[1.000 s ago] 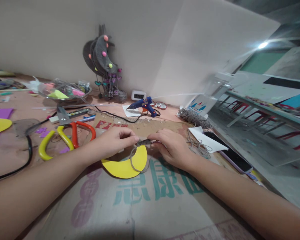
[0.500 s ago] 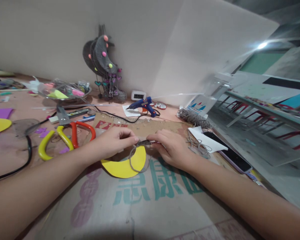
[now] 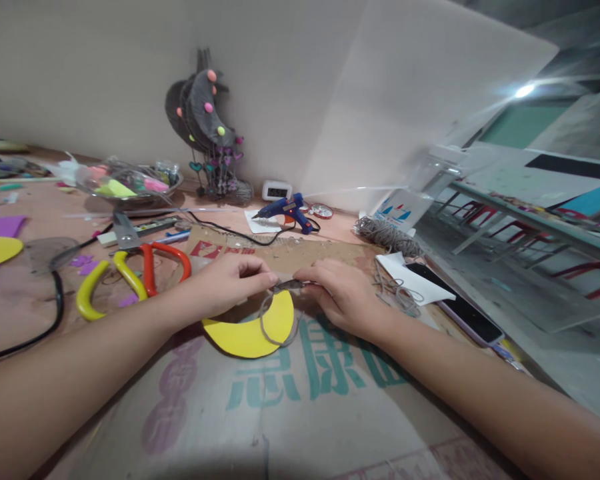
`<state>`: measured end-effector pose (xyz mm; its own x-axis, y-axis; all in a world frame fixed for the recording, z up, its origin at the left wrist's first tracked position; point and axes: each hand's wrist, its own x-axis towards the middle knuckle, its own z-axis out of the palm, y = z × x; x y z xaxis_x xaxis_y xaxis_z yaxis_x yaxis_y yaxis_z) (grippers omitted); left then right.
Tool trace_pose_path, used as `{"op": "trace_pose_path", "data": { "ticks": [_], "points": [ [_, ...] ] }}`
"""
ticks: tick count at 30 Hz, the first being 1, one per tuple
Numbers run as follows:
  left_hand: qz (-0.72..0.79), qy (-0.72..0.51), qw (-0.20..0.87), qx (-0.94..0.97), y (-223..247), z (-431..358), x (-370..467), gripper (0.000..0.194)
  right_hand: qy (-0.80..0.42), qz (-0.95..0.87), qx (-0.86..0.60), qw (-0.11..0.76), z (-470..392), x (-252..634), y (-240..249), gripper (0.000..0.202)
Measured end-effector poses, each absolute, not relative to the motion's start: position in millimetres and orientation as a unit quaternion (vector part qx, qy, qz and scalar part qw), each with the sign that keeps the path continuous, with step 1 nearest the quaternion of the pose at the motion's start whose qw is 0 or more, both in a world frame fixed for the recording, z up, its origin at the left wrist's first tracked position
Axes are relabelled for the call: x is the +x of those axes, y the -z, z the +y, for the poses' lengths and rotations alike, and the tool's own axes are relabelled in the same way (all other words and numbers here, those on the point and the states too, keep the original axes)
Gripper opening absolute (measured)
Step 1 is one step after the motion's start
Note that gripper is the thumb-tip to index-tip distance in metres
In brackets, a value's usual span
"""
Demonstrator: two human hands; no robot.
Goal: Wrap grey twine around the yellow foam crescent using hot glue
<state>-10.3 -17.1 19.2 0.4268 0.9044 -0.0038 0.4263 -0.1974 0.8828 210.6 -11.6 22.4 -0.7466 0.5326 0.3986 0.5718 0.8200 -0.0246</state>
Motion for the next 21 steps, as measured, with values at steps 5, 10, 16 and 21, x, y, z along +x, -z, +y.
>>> {"op": "trace_pose_path", "data": {
  "ticks": [5, 10, 16, 21],
  "points": [
    [0.457, -0.275, 0.442, 0.722, -19.1, -16.7, -10.9, 0.032, 0.03, -0.931, -0.296, 0.21, -11.2, 212.3, -21.5, 0.019],
    [0.448, -0.274, 0.427, 0.736, -18.1, -16.4, -11.6, 0.032, 0.036, -0.934, -0.291, 0.206, -11.8, 212.0, -20.8, 0.019],
    [0.449, -0.267, 0.423, 0.741, -17.2, -16.1, -11.9, 0.032, 0.064, -0.938, -0.281, 0.194, -13.6, 209.8, -23.3, 0.02],
    [0.444, -0.265, 0.431, 0.739, -16.0, -15.8, -12.1, 0.032, 0.08, -0.94, -0.268, 0.195, -14.3, 208.9, -25.0, 0.02]
  ]
}}
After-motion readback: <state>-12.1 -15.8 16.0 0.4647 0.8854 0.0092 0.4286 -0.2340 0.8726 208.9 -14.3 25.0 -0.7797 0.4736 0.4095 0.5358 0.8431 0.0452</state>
